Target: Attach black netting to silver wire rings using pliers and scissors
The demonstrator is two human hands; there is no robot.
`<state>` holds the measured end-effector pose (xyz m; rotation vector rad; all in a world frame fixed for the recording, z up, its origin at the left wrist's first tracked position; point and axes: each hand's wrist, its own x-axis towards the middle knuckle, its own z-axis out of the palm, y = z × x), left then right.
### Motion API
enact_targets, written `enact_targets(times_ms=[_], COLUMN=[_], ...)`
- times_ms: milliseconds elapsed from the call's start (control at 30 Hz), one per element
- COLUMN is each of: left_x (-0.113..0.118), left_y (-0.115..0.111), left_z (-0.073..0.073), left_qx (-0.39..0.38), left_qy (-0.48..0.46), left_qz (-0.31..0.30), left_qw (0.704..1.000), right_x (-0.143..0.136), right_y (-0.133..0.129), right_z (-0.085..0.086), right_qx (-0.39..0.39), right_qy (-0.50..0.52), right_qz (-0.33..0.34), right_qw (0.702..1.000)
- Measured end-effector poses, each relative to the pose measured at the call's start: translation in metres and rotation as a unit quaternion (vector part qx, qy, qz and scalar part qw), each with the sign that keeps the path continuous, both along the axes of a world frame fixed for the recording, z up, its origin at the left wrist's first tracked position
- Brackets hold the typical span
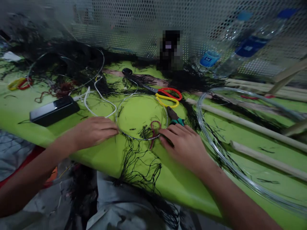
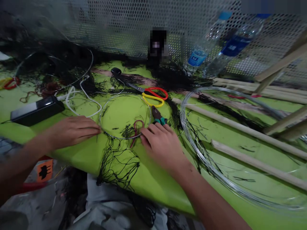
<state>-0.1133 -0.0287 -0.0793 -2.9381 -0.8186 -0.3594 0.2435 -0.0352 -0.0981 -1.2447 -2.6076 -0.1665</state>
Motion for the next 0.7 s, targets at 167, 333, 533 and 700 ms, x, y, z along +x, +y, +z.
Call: enact_targets(times_ms=[167,333,533,700], left_x=[-0.001,0.012,0.119,0.175], left_y=[-0.002,-0.016,0.030,0.072], left_z=[0.010,0.031,0.073,0.056], left_qx=[0.072,0.129,-0.023,-0.660], left_qy=[0.028,-0.046,-0.408,-0.609], left_qz=[-0.110,-0.155,0.013,-0.021], left_qw=[0.991,0.978,0.913,0.439], right_x=[0.000,-0.002,-0.002,0.000], right_y=[0.003,0.005,0.006,0.007], right_z=[-0.003,-0.001,-0.002,-0.002], right_qx=[-0.011,-0.046,-0.059,-0.079], right_qy=[0.009,0.014,0.019,0.029], right_qz=[-0.002,-0.011,0.001,0.031], right_qw=[1.000,0.999,0.998,0.996])
